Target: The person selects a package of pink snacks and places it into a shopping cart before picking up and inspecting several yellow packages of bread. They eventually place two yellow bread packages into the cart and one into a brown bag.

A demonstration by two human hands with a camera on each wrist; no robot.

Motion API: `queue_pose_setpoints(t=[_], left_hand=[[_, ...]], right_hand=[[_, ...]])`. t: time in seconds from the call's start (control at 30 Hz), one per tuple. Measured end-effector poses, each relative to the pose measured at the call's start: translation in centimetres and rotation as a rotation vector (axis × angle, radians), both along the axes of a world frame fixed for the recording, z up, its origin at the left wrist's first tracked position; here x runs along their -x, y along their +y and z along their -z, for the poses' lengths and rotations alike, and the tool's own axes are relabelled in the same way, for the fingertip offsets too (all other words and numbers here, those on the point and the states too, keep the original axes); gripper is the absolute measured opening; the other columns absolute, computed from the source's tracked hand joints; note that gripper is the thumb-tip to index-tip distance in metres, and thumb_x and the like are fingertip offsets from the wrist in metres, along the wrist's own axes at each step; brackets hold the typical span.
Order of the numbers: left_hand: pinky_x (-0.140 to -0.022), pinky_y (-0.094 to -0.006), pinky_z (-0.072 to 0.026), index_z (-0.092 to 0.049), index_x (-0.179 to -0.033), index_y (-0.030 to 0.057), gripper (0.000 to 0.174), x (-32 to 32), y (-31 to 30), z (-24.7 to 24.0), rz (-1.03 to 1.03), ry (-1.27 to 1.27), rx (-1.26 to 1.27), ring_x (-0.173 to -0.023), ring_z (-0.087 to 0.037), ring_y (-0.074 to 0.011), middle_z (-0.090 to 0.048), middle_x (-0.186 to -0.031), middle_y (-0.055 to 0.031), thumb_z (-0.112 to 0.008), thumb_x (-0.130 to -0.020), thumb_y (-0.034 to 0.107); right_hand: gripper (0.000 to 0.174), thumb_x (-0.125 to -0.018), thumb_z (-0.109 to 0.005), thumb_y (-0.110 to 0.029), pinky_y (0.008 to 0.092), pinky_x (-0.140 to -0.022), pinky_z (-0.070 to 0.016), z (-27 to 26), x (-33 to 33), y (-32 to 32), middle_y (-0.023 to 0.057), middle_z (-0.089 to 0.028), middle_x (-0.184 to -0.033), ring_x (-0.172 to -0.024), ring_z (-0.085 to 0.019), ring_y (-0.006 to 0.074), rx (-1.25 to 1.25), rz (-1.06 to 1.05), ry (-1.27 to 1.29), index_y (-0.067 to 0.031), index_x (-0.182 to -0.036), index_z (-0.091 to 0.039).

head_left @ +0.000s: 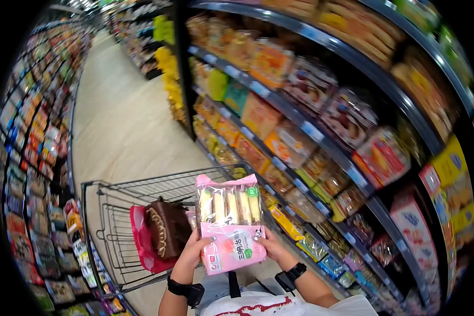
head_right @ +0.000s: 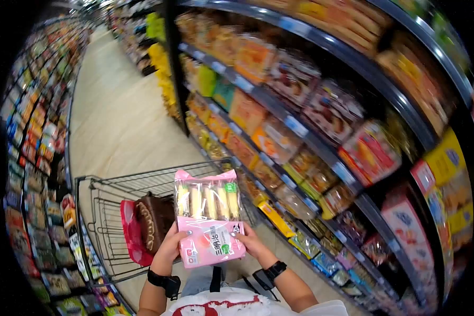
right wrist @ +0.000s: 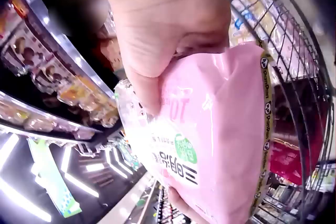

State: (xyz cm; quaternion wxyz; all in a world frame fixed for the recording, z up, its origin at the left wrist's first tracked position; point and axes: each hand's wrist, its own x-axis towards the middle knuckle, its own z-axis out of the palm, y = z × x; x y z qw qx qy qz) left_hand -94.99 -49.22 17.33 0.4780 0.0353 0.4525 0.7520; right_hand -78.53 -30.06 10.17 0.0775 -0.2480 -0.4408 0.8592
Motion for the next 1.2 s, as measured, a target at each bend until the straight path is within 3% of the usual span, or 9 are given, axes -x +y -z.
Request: queue_pose_setpoints(t=[0.27,0.43,0.6,0.73,0.9,1.03,1.2], left_hand=[[-0.081,-0.0254,-0.0402,-0.041,-0.115,-0.0005,0.043,-19.6,6.9,-1.8,0.401,0.301,0.092,-0.093,-0.050,-0.0136,-0.053,-0.104,-0.0074,-0.057,-0.076,0.006],[-0.075,-0.0241,-0.0432,-0.046,-0.112,-0.0012,0.037,-32.7,9.0,-0.5,0.707,0.196,0.049,-0.087,-0.054,-0.0127,-0.056,-0.102,-0.0068,-0.056,-0.077,0.007],[-0.076,-0.0260,-0.0448,-0.045,-0.114,-0.0017,0.039,-43.6,10.9,-1.5,0.966,0.144,-0.087,-0.089,-0.055,-0.0148,-0.056,-0.102,-0.0071,-0.054,-0.077,0.006],[-0.078,-0.0278,-0.0452,-0.044,-0.114,-0.0022,0.040,-50.6,11.4,-2.7,1.079,0.068,-0.092,-0.091,-0.055,-0.0170,-0.055,-0.103,-0.0091,-0.054,-0.077,0.007],[-0.080,-0.0296,-0.0454,-0.043,-0.114,-0.0029,0.039,-55.7,13.4,-0.8,1.255,0.052,-0.027,-0.093,-0.055,-0.0187,-0.054,-0.106,-0.0113,-0.054,-0.078,0.009],[-0.080,-0.0334,-0.0461,-0.048,-0.106,-0.0044,0.032,-61.0,14.9,0.3,1.401,0.053,0.001,-0.088,-0.057,-0.0208,-0.057,-0.099,-0.0120,-0.051,-0.080,0.013],[-0.078,-0.0328,-0.0468,-0.049,-0.105,-0.0043,0.030,-68.3,17.8,1.1,1.551,-0.059,0.107,-0.088,-0.057,-0.0203,-0.058,-0.098,-0.0120,-0.051,-0.081,0.015]], right_hand=[[0.040,-0.079,-0.055,-0.004,0.0272,-0.082,-0.0443,-1.5,-24.9,-1.9,0.0056,-0.053,-0.104,-0.093,-0.052,0.0139,0.133,0.481,0.125,-0.0036,-0.117,-0.040],[0.047,-0.078,-0.055,-0.002,0.0290,-0.085,-0.0429,-3.5,-42.0,-5.7,0.0074,-0.050,-0.110,-0.099,-0.051,0.0152,-0.065,0.755,0.105,-0.0023,-0.121,-0.036],[0.045,-0.077,-0.057,-0.006,0.0277,-0.083,-0.0432,-7.0,-53.6,-10.2,0.0072,-0.051,-0.108,-0.098,-0.051,0.0143,-0.223,0.979,0.050,-0.0008,-0.117,-0.039],[0.043,-0.076,-0.059,-0.009,0.0262,-0.079,-0.0444,-7.2,-59.6,-13.3,0.0071,-0.052,-0.103,-0.092,-0.053,0.0130,-0.238,1.151,0.013,-0.0002,-0.113,-0.041],[0.037,-0.077,-0.057,-0.008,0.0251,-0.075,-0.0461,-6.8,-63.6,-16.2,0.0074,-0.053,-0.100,-0.086,-0.054,0.0119,-0.208,1.307,0.028,0.0005,-0.110,-0.042],[0.033,-0.078,-0.056,-0.007,0.0251,-0.071,-0.0471,-5.2,-67.0,-17.7,0.0079,-0.054,-0.098,-0.085,-0.055,0.0119,-0.161,1.449,0.024,0.0015,-0.108,-0.044],[0.032,-0.078,-0.056,-0.007,0.0257,-0.071,-0.0478,-6.3,-71.5,-18.0,0.0082,-0.054,-0.095,-0.084,-0.055,0.0120,-0.091,1.607,-0.138,0.0021,-0.107,-0.045]])
